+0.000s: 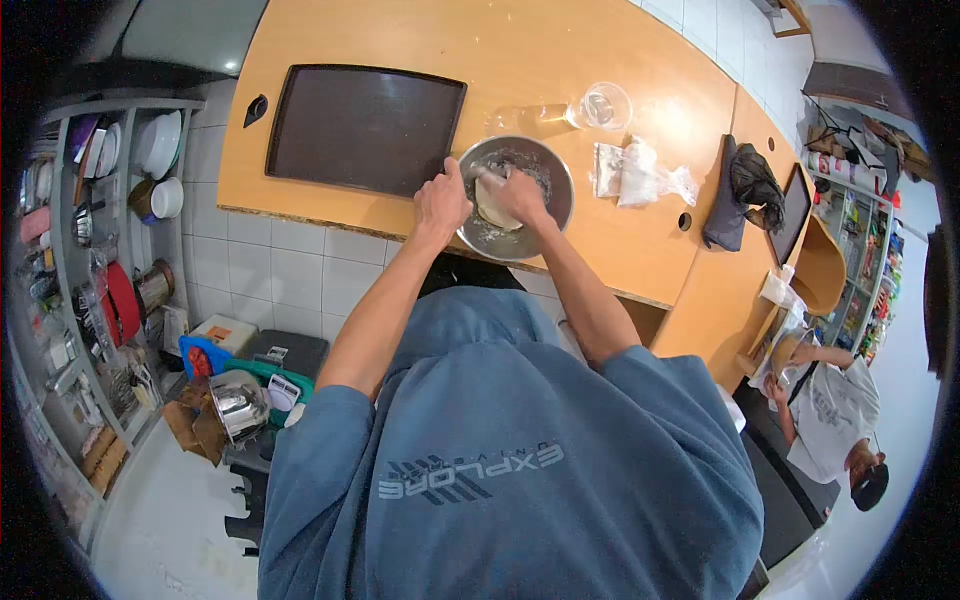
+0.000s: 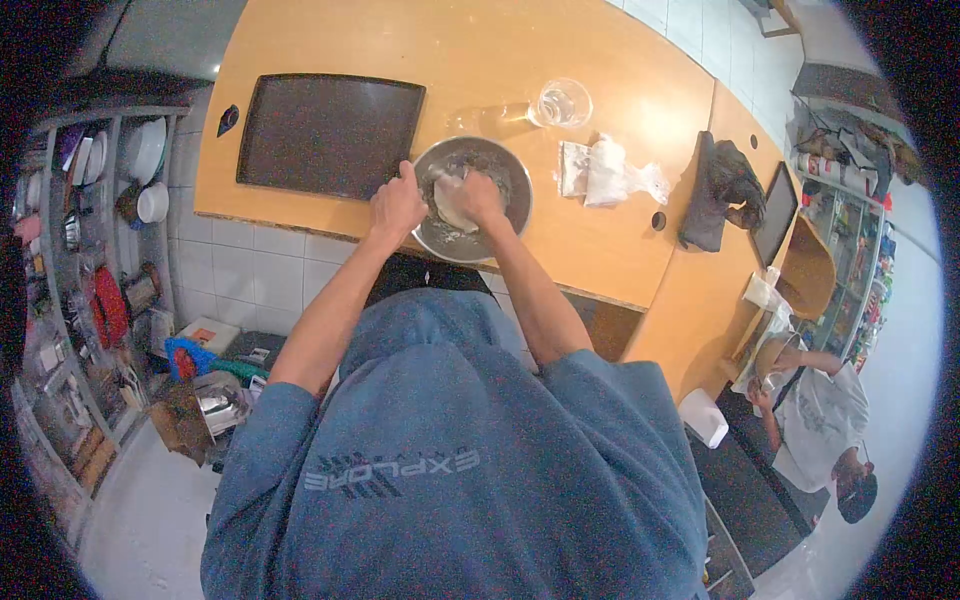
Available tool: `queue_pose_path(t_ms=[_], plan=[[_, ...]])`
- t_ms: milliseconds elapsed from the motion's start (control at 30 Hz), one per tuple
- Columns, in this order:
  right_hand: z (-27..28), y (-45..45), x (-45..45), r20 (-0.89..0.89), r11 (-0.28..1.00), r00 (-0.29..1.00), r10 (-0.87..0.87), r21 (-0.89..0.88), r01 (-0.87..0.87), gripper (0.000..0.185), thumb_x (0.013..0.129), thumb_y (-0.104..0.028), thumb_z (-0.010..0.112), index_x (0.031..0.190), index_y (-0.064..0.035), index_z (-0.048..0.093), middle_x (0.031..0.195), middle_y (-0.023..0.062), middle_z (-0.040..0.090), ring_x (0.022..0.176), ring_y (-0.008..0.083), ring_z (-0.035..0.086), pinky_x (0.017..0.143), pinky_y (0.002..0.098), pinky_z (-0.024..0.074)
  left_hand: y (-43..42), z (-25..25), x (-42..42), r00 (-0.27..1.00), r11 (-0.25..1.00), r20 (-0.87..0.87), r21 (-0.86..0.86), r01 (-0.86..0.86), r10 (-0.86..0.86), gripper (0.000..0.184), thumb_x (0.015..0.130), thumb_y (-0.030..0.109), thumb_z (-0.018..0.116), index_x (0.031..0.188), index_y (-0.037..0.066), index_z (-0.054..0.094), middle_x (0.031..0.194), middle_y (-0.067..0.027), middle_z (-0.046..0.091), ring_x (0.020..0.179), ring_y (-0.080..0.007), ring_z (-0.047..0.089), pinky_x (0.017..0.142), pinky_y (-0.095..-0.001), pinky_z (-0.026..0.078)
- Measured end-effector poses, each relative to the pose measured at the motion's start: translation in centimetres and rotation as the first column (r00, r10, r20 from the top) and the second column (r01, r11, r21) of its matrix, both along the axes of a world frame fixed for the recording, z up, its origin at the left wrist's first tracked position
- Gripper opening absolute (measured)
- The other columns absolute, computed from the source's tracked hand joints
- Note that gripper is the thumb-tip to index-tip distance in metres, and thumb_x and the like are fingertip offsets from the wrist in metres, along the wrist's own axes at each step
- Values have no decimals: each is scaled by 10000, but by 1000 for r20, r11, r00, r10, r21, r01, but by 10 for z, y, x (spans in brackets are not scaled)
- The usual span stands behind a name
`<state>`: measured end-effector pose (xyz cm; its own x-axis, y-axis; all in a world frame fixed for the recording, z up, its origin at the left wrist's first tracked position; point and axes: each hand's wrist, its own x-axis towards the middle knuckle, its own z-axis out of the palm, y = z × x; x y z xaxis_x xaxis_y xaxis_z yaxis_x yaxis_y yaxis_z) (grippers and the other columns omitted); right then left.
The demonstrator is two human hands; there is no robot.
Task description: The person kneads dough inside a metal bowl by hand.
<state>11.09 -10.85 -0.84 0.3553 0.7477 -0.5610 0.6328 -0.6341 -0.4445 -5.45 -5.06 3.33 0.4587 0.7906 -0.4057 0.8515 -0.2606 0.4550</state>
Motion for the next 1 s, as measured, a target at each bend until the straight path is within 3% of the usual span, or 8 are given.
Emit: queue_pose_path(t_ms=[167, 267, 367, 467, 567, 667, 800, 1000], plan=[[30, -3, 12, -146, 984, 978, 148, -75, -160, 801, 607, -451, 863, 1238, -8, 645, 1115, 273, 708, 1065, 419, 689, 935, 462, 539, -1, 16, 4, 998, 1000, -54, -16, -20, 19, 473, 817, 114, 713, 1175, -31, 439, 944, -291, 716, 924, -471, 708, 807, -548, 574], [53, -6, 7, -131, 998, 990, 51, -41, -57, 728, 626, -378, 845, 1220, -3, 655, 1131, 274, 702, 1054, 412, 692, 936, 456, 538, -1, 10, 2, 999, 1000, -37, 3, -16, 16, 438, 840, 131, 686, 1167, -23, 439, 931, -296, 712, 901, -488, 705, 793, -585, 561], [56, -13, 15, -258, 989, 955, 145, 45, -138, 697, 623, -354, 837, 1193, 7, 663, 1116, 288, 700, 1057, 409, 690, 933, 448, 538, -1, 9, 1, 999, 1000, -28, -6, -23, 23, 420, 849, 135, 672, 1161, -21, 438, 926, -303, 708, 889, -494, 705, 787, -595, 559], [31, -19, 9, -111, 947, 945, 309, -61, -317, 582, 673, -301, 802, 1190, -62, 680, 1114, 284, 685, 1032, 444, 681, 918, 468, 564, -2, 11, 2, 998, 999, -45, -24, -39, 38, 464, 814, 127, 706, 1161, -20, 435, 942, -303, 712, 914, -486, 704, 813, -569, 567], [16, -33, -21, 306, 932, 918, 252, 180, -315, 516, 701, -234, 776, 1169, -46, 665, 1142, 271, 632, 1001, 477, 647, 902, 500, 566, -4, 8, -2, 999, 999, 2, -18, -46, 46, 444, 834, 128, 686, 1158, -27, 424, 918, -314, 705, 889, -503, 697, 793, -585, 561], [19, -39, -44, 253, 937, 942, 222, 211, -278, 463, 731, -206, 751, 1146, -32, 644, 1124, 246, 600, 983, 460, 630, 863, 535, 566, -5, 4, -3, 998, 999, 47, -18, -49, 50, 426, 852, 126, 666, 1157, -32, 414, 897, -327, 696, 857, -517, 692, 765, -601, 557], [9, -41, -53, 366, 913, 924, 106, 332, -237, 359, 836, -232, 681, 1134, -37, 634, 1102, 235, 615, 992, 431, 650, 756, 562, 574, -6, -7, -6, 996, 999, 72, -6, -53, 53, 423, 857, 121, 667, 1156, -34, 411, 876, -331, 693, 834, -520, 692, 748, -600, 558], [15, -19, -47, 394, 949, 919, 14, 283, -136, 344, 924, -362, 600, 1102, -75, 669, 1059, 203, 644, 965, 415, 666, 739, 547, 574, -2, -6, -8, 998, 1000, 66, -17, -19, 21, 414, 880, 145, 672, 1152, -30, 414, 829, -317, 693, 815, -518, 691, 744, -602, 556]])
